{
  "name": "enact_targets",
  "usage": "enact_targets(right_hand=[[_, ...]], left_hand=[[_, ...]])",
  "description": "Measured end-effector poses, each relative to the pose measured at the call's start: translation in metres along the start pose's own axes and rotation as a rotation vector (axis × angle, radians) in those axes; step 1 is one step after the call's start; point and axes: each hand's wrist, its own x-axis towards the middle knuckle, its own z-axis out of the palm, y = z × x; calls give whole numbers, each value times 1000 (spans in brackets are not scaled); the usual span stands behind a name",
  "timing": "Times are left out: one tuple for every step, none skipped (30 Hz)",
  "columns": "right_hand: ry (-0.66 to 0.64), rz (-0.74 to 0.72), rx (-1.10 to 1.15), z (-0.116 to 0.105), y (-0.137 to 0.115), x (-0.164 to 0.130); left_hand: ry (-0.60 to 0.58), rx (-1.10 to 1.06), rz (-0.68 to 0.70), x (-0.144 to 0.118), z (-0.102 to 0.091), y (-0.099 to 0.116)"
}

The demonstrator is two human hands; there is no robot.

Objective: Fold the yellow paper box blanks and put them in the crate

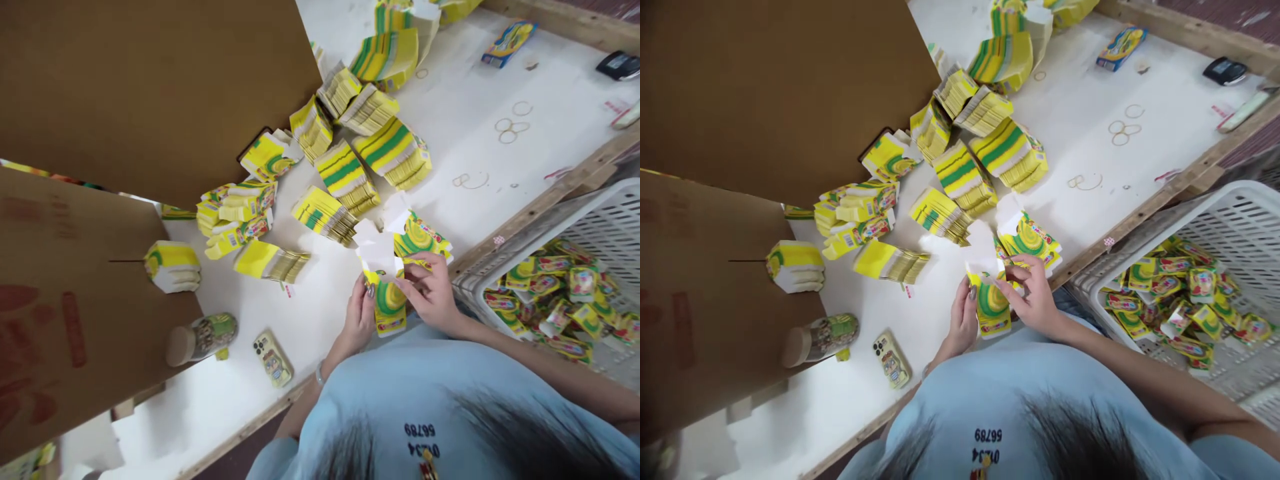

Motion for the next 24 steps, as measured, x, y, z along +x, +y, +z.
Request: enact_targets(right_hand=[[-4,-18,-60,-3,0,-2],[-20,-24,-107,-7,0,-4],[-48,-20,-133,-10,0,-5],[-85,-5,-133,-13,0,-6],[-125,21,-110,-16,0,-5],[-163,56,-72,-18,-1,-5],[-197,97,-28,-21,-2,-4],[-224,138,11,-23,-3,-3],[-250,172,41,-25,-4,-1],[-275,196,56,-27,-6,1],[-296,204,52,-28,-7,4],[-316,192,31,-29,-9,6],[-335,162,-1,-29,-11,8],[-347,125,-33,-29,-12,9],[-342,90,-59,-29,-12,10],[-319,67,-76,-29,-12,10],[-290,57,-86,-29,-12,9],[-261,56,-96,-29,-11,8],[-248,52,-112,-31,-9,7],[-264,31,-136,-34,-7,6],[-308,-11,-161,-37,-5,6],[-369,-68,-181,-41,-4,6],[-429,-123,-191,-45,-3,6],[-478,-157,-189,-48,-3,7]], left_hand=[[-6,-42,-26,-4,2,-1],[0,-78,-35,-8,4,-3],[10,-107,-34,-12,5,-4],[18,-125,-30,-15,6,-6],[17,-132,-28,-17,6,-7],[3,-131,-36,-18,5,-7],[-26,-126,-52,-18,3,-7],[-64,-121,-73,-18,0,-5],[-106,-116,-96,-18,-4,-4],[-142,-113,-117,-17,-8,-1],[-179,-108,-137,-16,-11,1],[-216,-97,-149,-14,-14,3],[-245,-78,-152,-13,-15,5],[-259,-56,-141,-12,-16,5],[-258,-37,-115,-11,-15,6],[-232,-28,-79,-10,-13,5],[-192,-29,-43,-10,-10,4],[-145,-40,-15,-10,-7,2],[-103,-53,0,-10,-4,0],[-78,-59,3,-10,-3,-1],[-73,-57,1,-11,-2,-3],[-88,-50,-7,-11,-2,-3],[-109,-41,-18,-12,-3,-3],[-122,-30,-28,-12,-4,-2]])
